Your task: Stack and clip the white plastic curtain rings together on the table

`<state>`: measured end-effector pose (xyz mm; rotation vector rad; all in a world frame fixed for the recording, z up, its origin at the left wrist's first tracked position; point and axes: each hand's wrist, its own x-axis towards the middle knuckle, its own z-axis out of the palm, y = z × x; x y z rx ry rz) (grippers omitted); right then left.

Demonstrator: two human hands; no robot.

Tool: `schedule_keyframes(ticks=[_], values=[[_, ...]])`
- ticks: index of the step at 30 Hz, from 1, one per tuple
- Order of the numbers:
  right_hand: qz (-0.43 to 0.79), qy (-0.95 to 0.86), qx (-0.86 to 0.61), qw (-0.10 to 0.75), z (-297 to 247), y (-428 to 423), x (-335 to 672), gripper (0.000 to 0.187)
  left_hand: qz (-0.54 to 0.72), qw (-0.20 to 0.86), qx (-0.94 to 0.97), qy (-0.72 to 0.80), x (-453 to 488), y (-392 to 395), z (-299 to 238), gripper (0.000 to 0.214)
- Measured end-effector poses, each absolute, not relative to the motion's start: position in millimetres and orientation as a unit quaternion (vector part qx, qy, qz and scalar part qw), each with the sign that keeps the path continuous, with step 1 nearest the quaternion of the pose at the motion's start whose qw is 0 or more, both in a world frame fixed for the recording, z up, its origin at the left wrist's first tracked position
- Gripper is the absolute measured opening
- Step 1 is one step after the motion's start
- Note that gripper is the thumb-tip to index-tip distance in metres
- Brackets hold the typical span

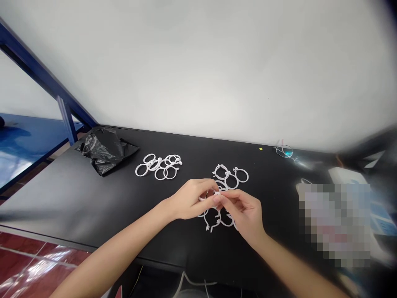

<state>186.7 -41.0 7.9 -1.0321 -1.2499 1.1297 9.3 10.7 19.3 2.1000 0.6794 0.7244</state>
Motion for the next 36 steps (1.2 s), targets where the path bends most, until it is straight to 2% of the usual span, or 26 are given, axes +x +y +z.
schedule_keyframes(ticks=[4, 8, 10, 14, 24, 32, 36], values=[[0.467, -0.502, -0.453, 0.570, 11, -36, 191, 0.007, 0.234, 0.318, 0.868, 0.302, 7, 14, 20, 0.032], [0.467, -0.493, -0.451, 0.580, 11, -35, 192, 0.006, 0.239, 0.140, 0.833, 0.480, -5, 30, 18, 0.027], [0.462, -0.494, -0.454, 0.580, 11, -35, 192, 0.005, 0.199, 0.061, 0.810, 0.549, -17, 41, 16, 0.026], [0.457, -0.502, -0.460, 0.573, 11, -35, 192, 0.005, 0.113, -0.011, 0.788, 0.606, -41, 59, 13, 0.025], [0.443, -0.510, -0.459, 0.577, 11, -35, 192, 0.005, 0.119, -0.028, 0.762, 0.636, -54, 65, 11, 0.022], [0.407, -0.517, -0.470, 0.588, 7, -29, 196, 0.006, 0.305, -0.015, 0.771, 0.558, -34, 55, 13, 0.022], [0.324, -0.540, -0.499, 0.595, -2, -19, 205, 0.008, 0.306, 0.041, 0.807, 0.503, -25, 51, 8, 0.018]])
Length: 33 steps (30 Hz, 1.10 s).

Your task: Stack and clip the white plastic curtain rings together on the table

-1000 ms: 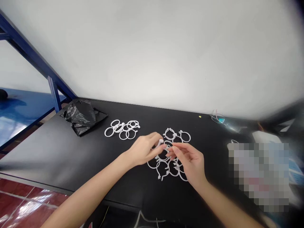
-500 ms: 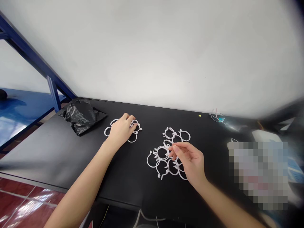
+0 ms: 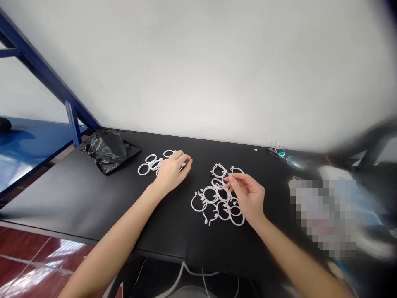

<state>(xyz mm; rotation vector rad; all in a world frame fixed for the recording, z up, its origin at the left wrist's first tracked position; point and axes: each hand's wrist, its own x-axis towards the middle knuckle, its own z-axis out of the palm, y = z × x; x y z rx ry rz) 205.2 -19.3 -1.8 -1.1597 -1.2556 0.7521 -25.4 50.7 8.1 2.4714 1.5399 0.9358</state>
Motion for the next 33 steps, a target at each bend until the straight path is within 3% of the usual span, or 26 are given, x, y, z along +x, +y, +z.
schedule_keyframes(ticks=[6, 15, 26, 28, 33], values=[[0.125, -0.589, -0.574, 0.554, -18, 9, 235, 0.015, 0.261, 0.101, 0.848, 0.450, -25, 55, -8, 0.017], [0.126, -0.635, -0.619, 0.444, -32, 27, 262, 0.015, 0.294, 0.091, 0.826, 0.473, -35, 63, -8, 0.019], [0.142, -0.634, -0.641, 0.408, -21, 28, 278, 0.025, 0.294, 0.112, 0.852, 0.418, -17, 45, -1, 0.016], [0.157, -0.613, -0.645, 0.429, -18, 27, 278, 0.025, 0.309, 0.124, 0.853, 0.402, -14, 41, 0, 0.016], [0.277, -0.487, -0.585, 0.586, -2, 24, 257, 0.017, 0.347, 0.181, 0.850, 0.353, -4, 29, 2, 0.018]])
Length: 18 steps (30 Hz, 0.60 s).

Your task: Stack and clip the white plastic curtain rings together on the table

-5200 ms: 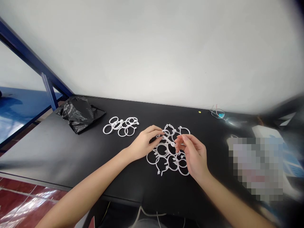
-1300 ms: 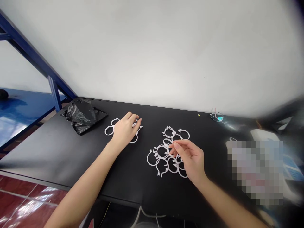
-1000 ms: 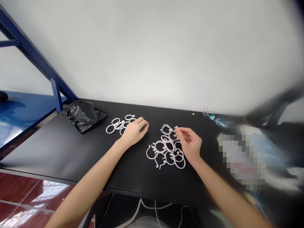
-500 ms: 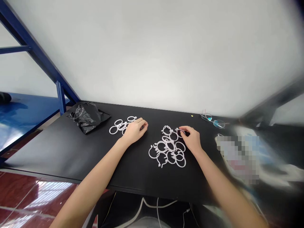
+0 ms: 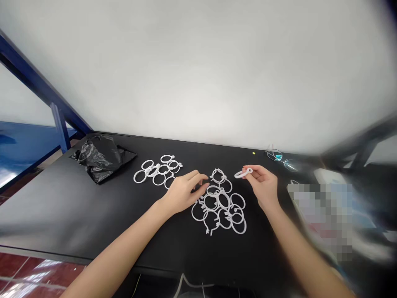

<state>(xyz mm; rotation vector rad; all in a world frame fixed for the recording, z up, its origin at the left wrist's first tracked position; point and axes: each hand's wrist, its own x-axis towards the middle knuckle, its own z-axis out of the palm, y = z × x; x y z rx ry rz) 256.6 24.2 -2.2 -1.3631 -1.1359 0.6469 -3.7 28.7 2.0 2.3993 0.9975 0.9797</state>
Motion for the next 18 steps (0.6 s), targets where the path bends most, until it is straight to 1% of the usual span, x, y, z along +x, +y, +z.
schedule_keyframes(ticks=[2, 4, 6, 7, 9, 12, 15, 18], values=[[0.325, -0.479, -0.559, 0.594, 6, 18, 238, 0.017, 0.349, 0.220, 0.840, 0.351, 0, 24, 1, 0.028], [0.366, -0.508, -0.531, 0.572, 12, 10, 217, 0.015, 0.357, 0.252, 0.823, 0.363, 4, 20, 0, 0.046], [0.365, -0.546, -0.496, 0.568, 16, 0, 196, 0.010, 0.366, 0.271, 0.807, 0.375, 6, 17, 0, 0.060], [0.352, -0.564, -0.480, 0.573, 17, -4, 187, 0.007, 0.368, 0.278, 0.803, 0.378, 7, 17, 1, 0.061], [0.329, -0.589, -0.456, 0.580, 16, -11, 173, 0.007, 0.370, 0.286, 0.798, 0.381, 6, 17, 5, 0.050], [0.305, -0.598, -0.437, 0.598, 13, -17, 157, 0.012, 0.400, 0.267, 0.798, 0.362, 1, 19, 13, 0.033], [0.278, -0.609, -0.422, 0.611, 8, -22, 148, 0.020, 0.442, 0.213, 0.809, 0.325, -3, 21, 17, 0.031], [0.274, -0.637, -0.389, 0.607, 6, -29, 147, 0.035, 0.468, 0.166, 0.812, 0.308, -5, 21, 15, 0.033]])
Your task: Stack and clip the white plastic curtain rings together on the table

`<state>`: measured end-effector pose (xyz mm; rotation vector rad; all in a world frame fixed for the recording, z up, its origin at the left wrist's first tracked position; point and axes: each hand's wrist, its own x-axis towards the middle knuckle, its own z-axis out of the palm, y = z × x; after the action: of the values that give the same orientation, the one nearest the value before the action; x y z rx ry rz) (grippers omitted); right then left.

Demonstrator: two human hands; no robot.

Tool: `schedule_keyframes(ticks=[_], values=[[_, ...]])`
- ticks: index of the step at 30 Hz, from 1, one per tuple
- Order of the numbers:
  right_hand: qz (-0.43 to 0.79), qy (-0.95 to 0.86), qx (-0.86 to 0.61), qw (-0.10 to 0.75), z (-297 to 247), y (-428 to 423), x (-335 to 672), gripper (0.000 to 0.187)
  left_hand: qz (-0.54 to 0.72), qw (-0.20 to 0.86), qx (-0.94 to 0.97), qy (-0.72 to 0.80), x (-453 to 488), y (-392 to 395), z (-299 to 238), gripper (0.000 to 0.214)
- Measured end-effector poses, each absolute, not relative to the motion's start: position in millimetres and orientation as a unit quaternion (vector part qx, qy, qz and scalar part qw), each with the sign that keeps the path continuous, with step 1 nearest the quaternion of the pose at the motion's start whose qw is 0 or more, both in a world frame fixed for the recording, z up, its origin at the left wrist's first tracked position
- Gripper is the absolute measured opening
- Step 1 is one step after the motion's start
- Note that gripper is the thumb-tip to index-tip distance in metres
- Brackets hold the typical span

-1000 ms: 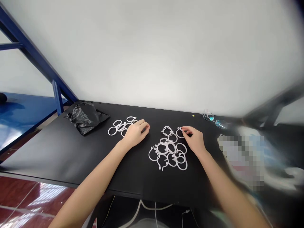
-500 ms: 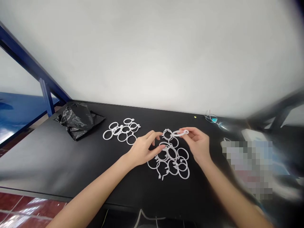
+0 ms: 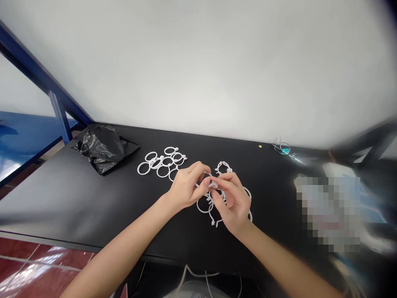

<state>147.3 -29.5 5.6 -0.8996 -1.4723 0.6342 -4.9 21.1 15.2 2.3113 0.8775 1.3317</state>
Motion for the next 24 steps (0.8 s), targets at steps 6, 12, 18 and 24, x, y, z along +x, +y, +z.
schedule_keyframes(ticks=[6, 12, 18, 24], values=[[0.222, -0.648, -0.418, 0.597, 6, -40, 152, 0.036, 0.479, 0.186, 0.809, 0.286, -1, 17, 17, 0.028], [0.277, -0.585, -0.429, 0.630, 2, -43, 150, 0.012, 0.457, 0.332, 0.779, 0.272, 4, 9, 23, 0.040], [0.475, -0.501, -0.384, 0.614, 15, -39, 145, 0.011, 0.504, 0.303, 0.759, 0.278, 8, 7, 19, 0.040], [0.544, -0.464, -0.356, 0.602, 18, -36, 147, 0.012, 0.513, 0.302, 0.761, 0.258, 7, 8, 16, 0.040]])
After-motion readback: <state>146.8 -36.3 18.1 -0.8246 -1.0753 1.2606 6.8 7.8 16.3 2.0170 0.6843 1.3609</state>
